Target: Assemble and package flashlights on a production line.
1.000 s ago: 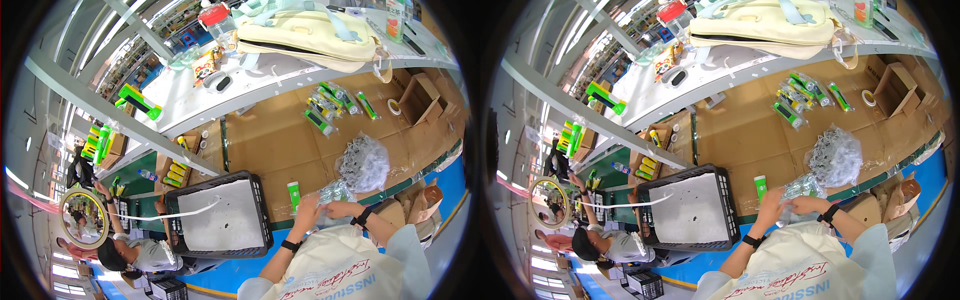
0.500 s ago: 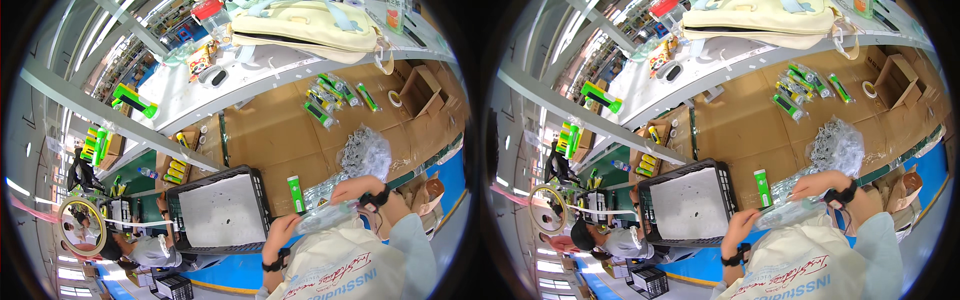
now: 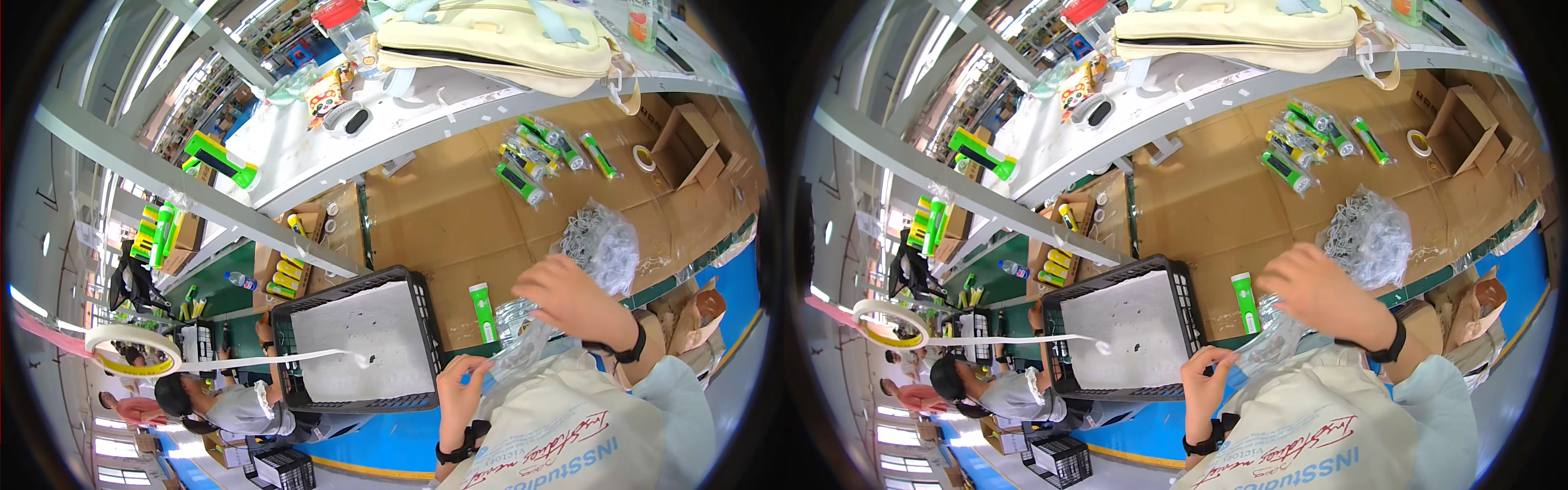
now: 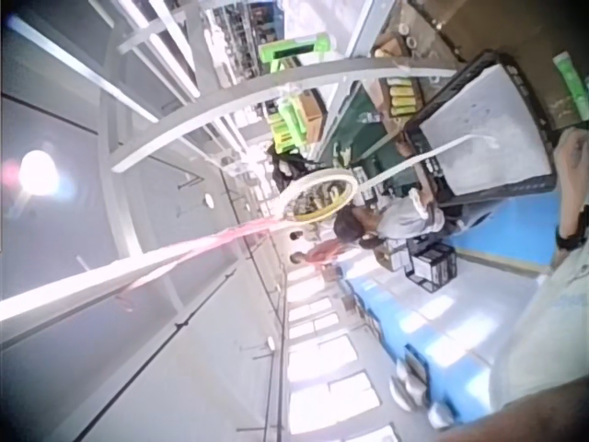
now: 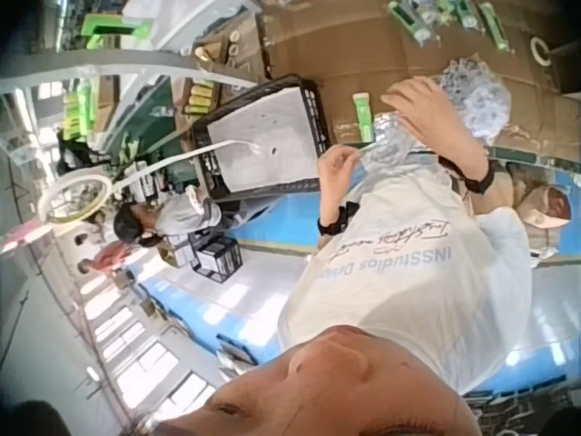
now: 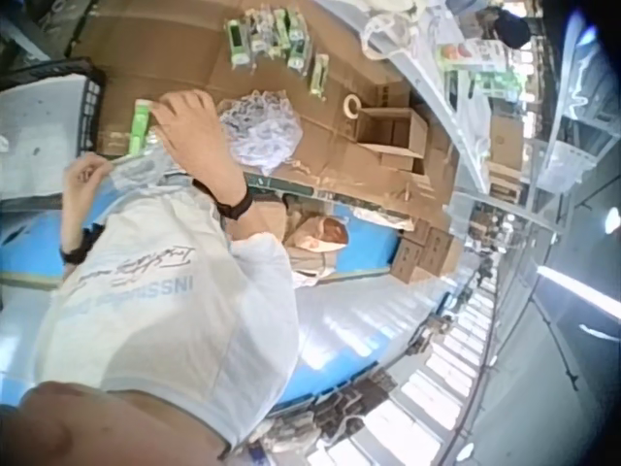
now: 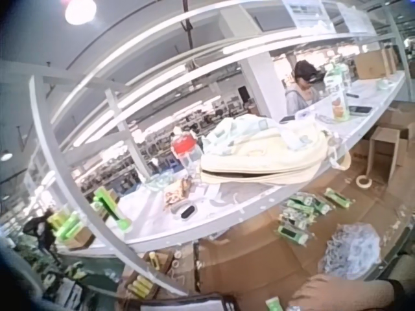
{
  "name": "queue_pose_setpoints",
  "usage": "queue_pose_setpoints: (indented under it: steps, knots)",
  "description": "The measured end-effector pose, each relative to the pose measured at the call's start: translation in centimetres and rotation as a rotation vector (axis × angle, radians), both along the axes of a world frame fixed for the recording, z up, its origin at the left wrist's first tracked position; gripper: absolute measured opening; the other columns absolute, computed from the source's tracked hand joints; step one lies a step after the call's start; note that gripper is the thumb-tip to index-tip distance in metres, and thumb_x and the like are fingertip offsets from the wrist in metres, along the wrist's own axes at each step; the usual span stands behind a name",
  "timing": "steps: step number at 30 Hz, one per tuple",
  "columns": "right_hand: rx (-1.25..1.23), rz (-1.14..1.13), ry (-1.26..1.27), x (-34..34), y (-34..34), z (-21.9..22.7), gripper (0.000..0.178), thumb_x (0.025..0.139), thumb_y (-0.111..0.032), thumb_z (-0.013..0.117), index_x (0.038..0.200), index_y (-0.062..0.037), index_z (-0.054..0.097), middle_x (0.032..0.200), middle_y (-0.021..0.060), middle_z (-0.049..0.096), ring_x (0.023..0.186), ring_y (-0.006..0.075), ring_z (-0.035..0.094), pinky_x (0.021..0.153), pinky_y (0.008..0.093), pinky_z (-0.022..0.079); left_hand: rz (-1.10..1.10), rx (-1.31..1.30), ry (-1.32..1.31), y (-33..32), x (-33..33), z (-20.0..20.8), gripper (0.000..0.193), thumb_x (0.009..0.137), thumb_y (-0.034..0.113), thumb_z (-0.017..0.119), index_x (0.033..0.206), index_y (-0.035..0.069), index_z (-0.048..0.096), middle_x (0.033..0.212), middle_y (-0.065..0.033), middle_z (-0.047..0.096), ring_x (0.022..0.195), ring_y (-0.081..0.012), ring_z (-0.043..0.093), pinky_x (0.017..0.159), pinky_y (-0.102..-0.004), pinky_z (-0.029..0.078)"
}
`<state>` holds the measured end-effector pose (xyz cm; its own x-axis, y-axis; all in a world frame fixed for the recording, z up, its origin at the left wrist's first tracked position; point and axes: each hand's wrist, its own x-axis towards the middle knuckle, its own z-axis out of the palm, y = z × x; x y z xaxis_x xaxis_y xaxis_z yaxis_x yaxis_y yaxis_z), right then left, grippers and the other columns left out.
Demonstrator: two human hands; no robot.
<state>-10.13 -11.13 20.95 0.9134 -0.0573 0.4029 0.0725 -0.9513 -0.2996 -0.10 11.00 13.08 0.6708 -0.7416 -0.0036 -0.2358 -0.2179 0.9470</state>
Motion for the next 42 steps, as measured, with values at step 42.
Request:
queue_pose_setpoints:
  steps: [42]
  knots:
    - [1.029, -0.673, 0.278, 7.7, -5.9, -34.8, 0.026, 0.081, -0.021, 0.063, 0.103, -0.0095, 0.055, 0.107, 0.0130, 0.059, 0.101, 0.0254, 0.058, 0.092, 0.0424, 0.044, -0.072, 0.185, 0.103, 3.8, 1.0, -0.7, 0.013, 0.086, 0.007, 0.059, 0.076, -0.002, 0.058, 0.068, -0.0029, 0.048, 0.062, -0.0087, 0.041, 0.056, -0.0232, 0.033]
